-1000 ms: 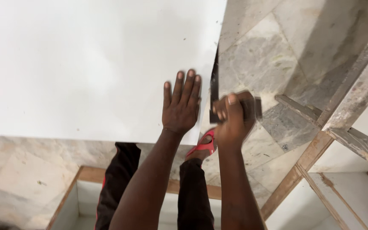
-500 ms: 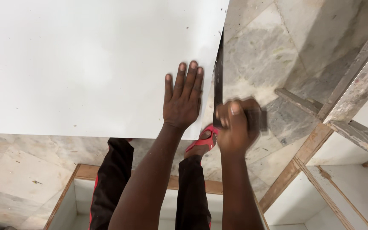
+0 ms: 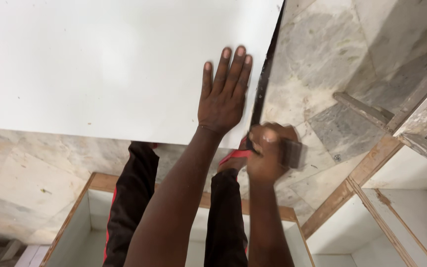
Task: The person uses a metal L-square tool to scrape and smooth the edges of a white rectangular board. They work along the long and short sides of the board, which is placed on a tiled floor. The person also handles a roll of tape and a wooden trim piece during the process.
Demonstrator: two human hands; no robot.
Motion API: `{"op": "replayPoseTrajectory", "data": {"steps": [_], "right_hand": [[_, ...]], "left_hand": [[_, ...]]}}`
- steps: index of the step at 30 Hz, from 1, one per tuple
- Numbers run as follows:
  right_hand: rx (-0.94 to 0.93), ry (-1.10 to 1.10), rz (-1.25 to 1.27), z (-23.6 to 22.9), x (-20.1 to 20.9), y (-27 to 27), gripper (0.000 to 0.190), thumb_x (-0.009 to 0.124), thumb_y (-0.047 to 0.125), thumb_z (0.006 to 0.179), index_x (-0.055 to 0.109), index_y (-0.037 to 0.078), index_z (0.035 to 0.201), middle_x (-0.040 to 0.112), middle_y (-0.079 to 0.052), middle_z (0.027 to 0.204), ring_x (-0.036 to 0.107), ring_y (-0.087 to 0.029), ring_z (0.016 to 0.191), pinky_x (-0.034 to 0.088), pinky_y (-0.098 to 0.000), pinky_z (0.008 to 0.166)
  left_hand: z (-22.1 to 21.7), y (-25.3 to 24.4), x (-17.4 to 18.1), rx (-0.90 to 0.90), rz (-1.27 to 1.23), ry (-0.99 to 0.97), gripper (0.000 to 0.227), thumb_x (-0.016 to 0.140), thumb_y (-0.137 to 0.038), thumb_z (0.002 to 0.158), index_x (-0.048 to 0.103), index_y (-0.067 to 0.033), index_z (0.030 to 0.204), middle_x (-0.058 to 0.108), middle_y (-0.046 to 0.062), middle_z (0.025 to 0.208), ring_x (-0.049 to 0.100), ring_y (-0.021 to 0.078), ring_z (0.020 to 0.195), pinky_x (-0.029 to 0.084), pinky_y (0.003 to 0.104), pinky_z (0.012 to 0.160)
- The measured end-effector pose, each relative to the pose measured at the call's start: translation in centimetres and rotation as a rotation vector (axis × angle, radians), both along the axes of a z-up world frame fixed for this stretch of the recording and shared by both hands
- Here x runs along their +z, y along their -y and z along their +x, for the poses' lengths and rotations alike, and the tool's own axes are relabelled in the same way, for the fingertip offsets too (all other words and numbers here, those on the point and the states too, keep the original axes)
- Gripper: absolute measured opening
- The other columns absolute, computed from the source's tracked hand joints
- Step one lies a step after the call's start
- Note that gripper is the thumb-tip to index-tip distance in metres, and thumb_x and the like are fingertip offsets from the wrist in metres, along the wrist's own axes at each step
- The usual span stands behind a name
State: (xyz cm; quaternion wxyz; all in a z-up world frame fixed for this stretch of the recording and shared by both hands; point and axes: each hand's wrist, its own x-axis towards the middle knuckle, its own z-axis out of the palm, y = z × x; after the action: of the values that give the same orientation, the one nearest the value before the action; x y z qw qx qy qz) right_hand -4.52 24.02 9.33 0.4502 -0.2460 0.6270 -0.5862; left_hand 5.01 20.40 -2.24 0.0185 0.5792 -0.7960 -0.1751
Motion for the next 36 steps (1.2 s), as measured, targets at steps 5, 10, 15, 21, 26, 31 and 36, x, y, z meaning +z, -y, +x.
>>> {"op": "replayPoseTrajectory", "data": {"steps": [5, 10, 15, 21, 26, 31, 36], "right_hand": [[-0.041, 0.158, 0.106, -1.2, -1.5, 0.8, 0.027, 0.064, 0.014, 0.106, 0.047, 0.008, 0.087, 0.045, 0.0, 0.068, 0.038, -0.011, 0.062, 0.038, -0.0317, 0.062], [-0.003, -0.058, 0.132, -0.1, -0.7, -3.4, 0.018, 0.063, 0.014, 0.099, 0.051, 0.006, 0.089, 0.055, -0.003, 0.071, 0.043, -0.01, 0.061, 0.039, -0.0288, 0.057], [-0.01, 0.075, 0.131, -0.9, -1.9, -1.2, 0.022, 0.062, 0.013, 0.102, 0.049, 0.007, 0.085, 0.048, -0.001, 0.068, 0.042, -0.011, 0.061, 0.039, -0.0301, 0.06], [0.002, 0.04, -0.04, 0.4, -0.2, -4.4, 0.023, 0.06, 0.01, 0.104, 0.048, 0.008, 0.084, 0.046, 0.0, 0.066, 0.039, -0.008, 0.055, 0.038, -0.0303, 0.057], [-0.022, 0.148, 0.072, -0.8, -2.3, -3.0, 0.028, 0.062, 0.011, 0.104, 0.047, 0.009, 0.082, 0.046, -0.002, 0.068, 0.038, -0.01, 0.059, 0.037, -0.0294, 0.058], [-0.1, 0.051, 0.075, 1.4, -0.4, -8.1, 0.019, 0.065, 0.014, 0.099, 0.051, 0.007, 0.089, 0.052, -0.004, 0.07, 0.042, -0.011, 0.063, 0.039, -0.0295, 0.061], [-0.033, -0.025, 0.153, 0.4, -2.9, -5.5, 0.017, 0.063, 0.011, 0.101, 0.052, 0.006, 0.089, 0.048, -0.003, 0.067, 0.042, -0.012, 0.06, 0.039, -0.031, 0.06]], "left_hand": [[-0.1, 0.3, 0.7, 0.016, -0.036, -0.052, 0.051, 0.041, -0.018, 0.117, 0.033, -0.0117, 0.168, 0.024, 0.005, 0.175, 0.017, 0.0244, 0.163, 0.007, 0.052, 0.134], [0.1, -0.7, 0.1, 0.014, -0.006, -0.033, 0.053, 0.039, -0.015, 0.115, 0.031, -0.0101, 0.167, 0.024, 0.006, 0.174, 0.017, 0.0251, 0.163, 0.007, 0.053, 0.133], [-0.4, -0.3, 0.6, 0.018, -0.02, -0.046, 0.053, 0.038, -0.014, 0.115, 0.029, -0.0118, 0.168, 0.021, 0.005, 0.175, 0.015, 0.0236, 0.163, 0.006, 0.053, 0.134], [-0.2, -0.4, -0.9, 0.016, -0.055, -0.029, 0.052, 0.037, -0.015, 0.119, 0.028, -0.0114, 0.17, 0.017, 0.004, 0.176, 0.011, 0.0234, 0.164, 0.004, 0.052, 0.135], [-0.3, -0.1, -0.6, 0.028, -0.047, -0.093, 0.051, 0.037, -0.022, 0.12, 0.029, -0.0109, 0.169, 0.018, 0.005, 0.176, 0.011, 0.0236, 0.163, 0.004, 0.053, 0.134], [0.0, -1.3, -0.2, 0.006, 0.06, -0.02, 0.052, 0.037, -0.02, 0.119, 0.026, -0.0112, 0.169, 0.017, 0.005, 0.176, 0.011, 0.0254, 0.163, 0.004, 0.054, 0.134], [-0.2, -0.7, 0.6, -0.008, 0.05, -0.013, 0.053, 0.038, -0.022, 0.119, 0.024, -0.0109, 0.17, 0.017, 0.006, 0.176, 0.011, 0.0254, 0.163, 0.004, 0.054, 0.133]]}}
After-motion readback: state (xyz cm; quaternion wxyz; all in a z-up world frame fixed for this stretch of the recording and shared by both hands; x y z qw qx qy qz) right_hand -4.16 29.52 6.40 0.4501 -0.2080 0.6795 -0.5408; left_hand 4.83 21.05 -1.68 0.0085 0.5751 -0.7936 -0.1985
